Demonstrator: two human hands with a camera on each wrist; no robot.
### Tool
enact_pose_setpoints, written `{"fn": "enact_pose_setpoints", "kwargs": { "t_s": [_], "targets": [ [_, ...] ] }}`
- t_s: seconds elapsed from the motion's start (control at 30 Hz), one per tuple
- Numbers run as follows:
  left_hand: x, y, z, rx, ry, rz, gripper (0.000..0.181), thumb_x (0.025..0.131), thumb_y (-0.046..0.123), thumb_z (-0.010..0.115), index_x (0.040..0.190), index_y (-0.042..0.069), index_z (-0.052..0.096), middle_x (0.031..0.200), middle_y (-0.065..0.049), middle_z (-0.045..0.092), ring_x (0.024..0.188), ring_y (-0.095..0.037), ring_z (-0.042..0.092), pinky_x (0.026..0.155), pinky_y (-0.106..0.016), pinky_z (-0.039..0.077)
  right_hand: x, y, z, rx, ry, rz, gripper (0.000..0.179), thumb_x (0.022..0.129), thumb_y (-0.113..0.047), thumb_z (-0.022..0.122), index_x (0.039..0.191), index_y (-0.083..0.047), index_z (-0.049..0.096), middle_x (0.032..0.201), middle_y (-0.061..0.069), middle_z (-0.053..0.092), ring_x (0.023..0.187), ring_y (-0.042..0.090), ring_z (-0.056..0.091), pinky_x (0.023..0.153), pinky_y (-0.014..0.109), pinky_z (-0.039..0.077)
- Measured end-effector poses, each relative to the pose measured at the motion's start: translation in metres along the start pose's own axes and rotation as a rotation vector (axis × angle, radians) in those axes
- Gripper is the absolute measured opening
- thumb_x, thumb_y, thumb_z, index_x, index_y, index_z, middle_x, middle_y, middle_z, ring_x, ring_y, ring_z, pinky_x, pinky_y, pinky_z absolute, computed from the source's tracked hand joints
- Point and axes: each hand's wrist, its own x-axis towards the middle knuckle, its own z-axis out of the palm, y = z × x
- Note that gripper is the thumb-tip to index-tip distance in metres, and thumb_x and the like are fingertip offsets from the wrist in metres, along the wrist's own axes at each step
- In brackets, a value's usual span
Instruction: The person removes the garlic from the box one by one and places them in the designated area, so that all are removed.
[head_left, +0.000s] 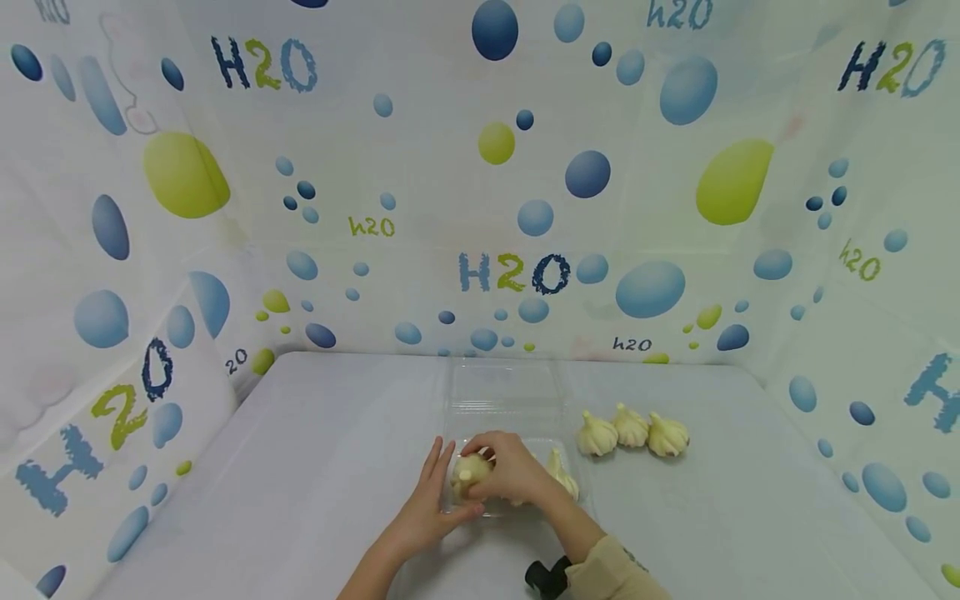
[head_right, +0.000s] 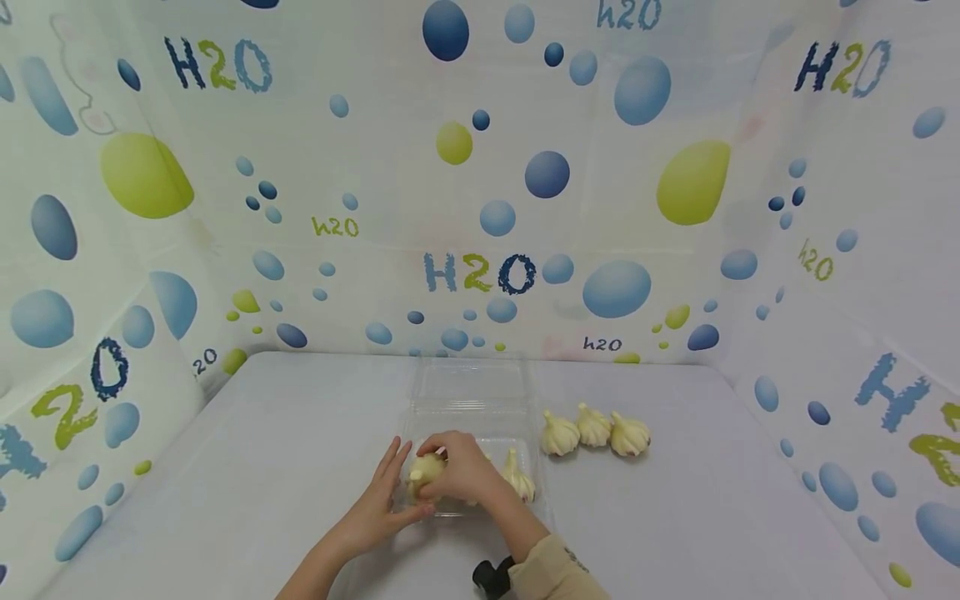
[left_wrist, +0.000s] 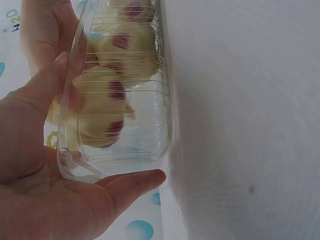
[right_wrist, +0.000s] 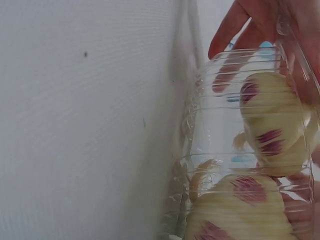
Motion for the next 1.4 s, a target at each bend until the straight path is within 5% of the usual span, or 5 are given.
{"fn": "enact_pose_setpoints", "kwargs": {
  "t_s": [0.9, 1.4],
  "targets": [
    [0.007, 0.010, -0.001, 0.002, -0.004, -0.047, 0.093, 0.080, 0.037, 0.070, 0.146, 0.003, 0.013, 0.150, -0.023, -0.004, 0.133, -0.047, 0.008, 0.096, -0.065, 0.022, -0.010, 0.001, -0.037, 0.212, 0.118, 0.045, 0.043, 0.067, -0.020, 0.083, 0.104, -0.011, 0.065, 0.105, 0.001, 0.062, 0.092, 0.022, 0.056, 0.070, 0.030, 0.051],
    [0.009, 0.012, 0.001, 0.016, 0.002, -0.056, 0.093, 0.080, 0.034, 0.071, 0.146, 0.003, 0.013, 0.150, -0.023, -0.004, 0.133, -0.047, 0.008, 0.096, -0.065, 0.023, -0.020, 0.006, -0.052, 0.216, 0.222, 0.023, 0.042, 0.066, -0.015, 0.083, 0.104, -0.008, 0.065, 0.106, 0.006, 0.062, 0.089, 0.023, 0.057, 0.065, 0.026, 0.052]
  ]
}}
